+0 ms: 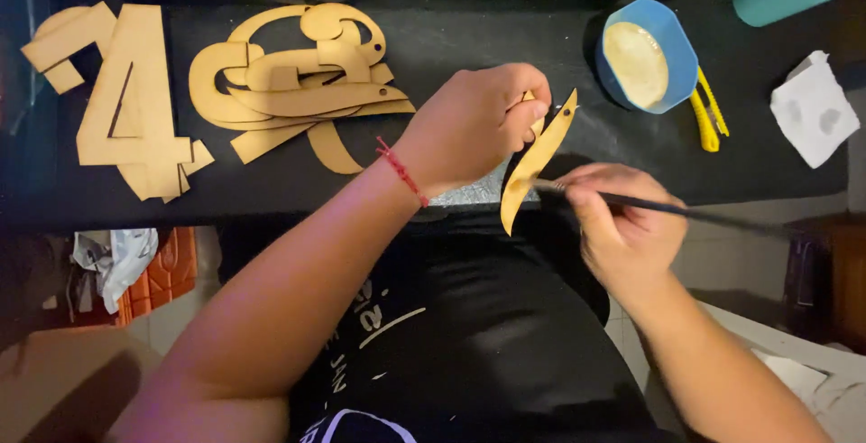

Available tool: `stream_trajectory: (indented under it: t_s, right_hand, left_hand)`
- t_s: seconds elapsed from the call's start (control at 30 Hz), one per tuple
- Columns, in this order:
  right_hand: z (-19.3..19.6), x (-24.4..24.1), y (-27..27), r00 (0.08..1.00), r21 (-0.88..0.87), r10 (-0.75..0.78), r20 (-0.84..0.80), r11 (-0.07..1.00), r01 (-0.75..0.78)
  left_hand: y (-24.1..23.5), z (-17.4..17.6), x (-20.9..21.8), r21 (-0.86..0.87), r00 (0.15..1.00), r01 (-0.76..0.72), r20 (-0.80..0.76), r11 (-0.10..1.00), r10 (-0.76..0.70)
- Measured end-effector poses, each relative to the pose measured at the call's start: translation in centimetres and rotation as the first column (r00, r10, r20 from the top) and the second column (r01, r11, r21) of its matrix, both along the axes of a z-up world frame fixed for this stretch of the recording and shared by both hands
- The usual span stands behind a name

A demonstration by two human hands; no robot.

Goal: Painting the edges and surfaces of laser-cut wooden numbers and shapes with yellow paint using a brush.

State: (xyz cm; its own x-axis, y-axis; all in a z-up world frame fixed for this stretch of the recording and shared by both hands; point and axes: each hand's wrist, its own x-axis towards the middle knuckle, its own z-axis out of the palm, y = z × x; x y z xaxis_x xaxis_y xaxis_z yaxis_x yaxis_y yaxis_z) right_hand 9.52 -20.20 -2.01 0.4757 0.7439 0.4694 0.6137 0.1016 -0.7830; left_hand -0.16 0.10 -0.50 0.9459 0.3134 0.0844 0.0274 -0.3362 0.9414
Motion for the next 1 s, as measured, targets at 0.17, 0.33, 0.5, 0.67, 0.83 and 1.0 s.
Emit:
stream_trajectory:
  t_s: [0.17,0.33,0.5,0.67,0.83,1.0]
  right_hand:
    - [1.6,0.0,0.2,0.969,0.109,0.032,0.245,0.992,-0.061]
    - [0.2,-1.4,-1.7,0.831,-0.07,0.279,0.481,0.957,-0.281]
    - [0.8,-1.7,-2.4,0.888,-0.066,0.307,0.342,0.951,-0.303]
    - [2.9,-1.9,-1.0,0.936,-0.017,0.204,0.286,0.978,-0.208]
    - [3.0,-1.8,-0.8,0.857,-0.135,0.338,0.389,0.941,-0.31]
    - [3.3,-2.1,-1.4,0.908,-0.149,0.353,0.227,0.933,-0.326]
  left_hand:
    - [0.1,0.6,-0.2,-0.001,1.0,0.012,-0.014,1.0,-0.012]
    - [0.4,0.7,-0.5,0.006,0.999,0.045,-0.017,0.999,-0.045]
    - [0.0,1.1,-0.2,0.035,0.998,0.002,-0.059,0.999,0.0]
    - [-0.3,1.5,-0.3,0.054,0.994,-0.03,-0.105,0.998,0.036]
    - [-0.3,1.1,-0.1,0.078,0.995,-0.059,-0.081,0.995,0.065]
    - [-0.3,0.8,0.2,0.094,0.998,-0.042,-0.051,0.995,0.047]
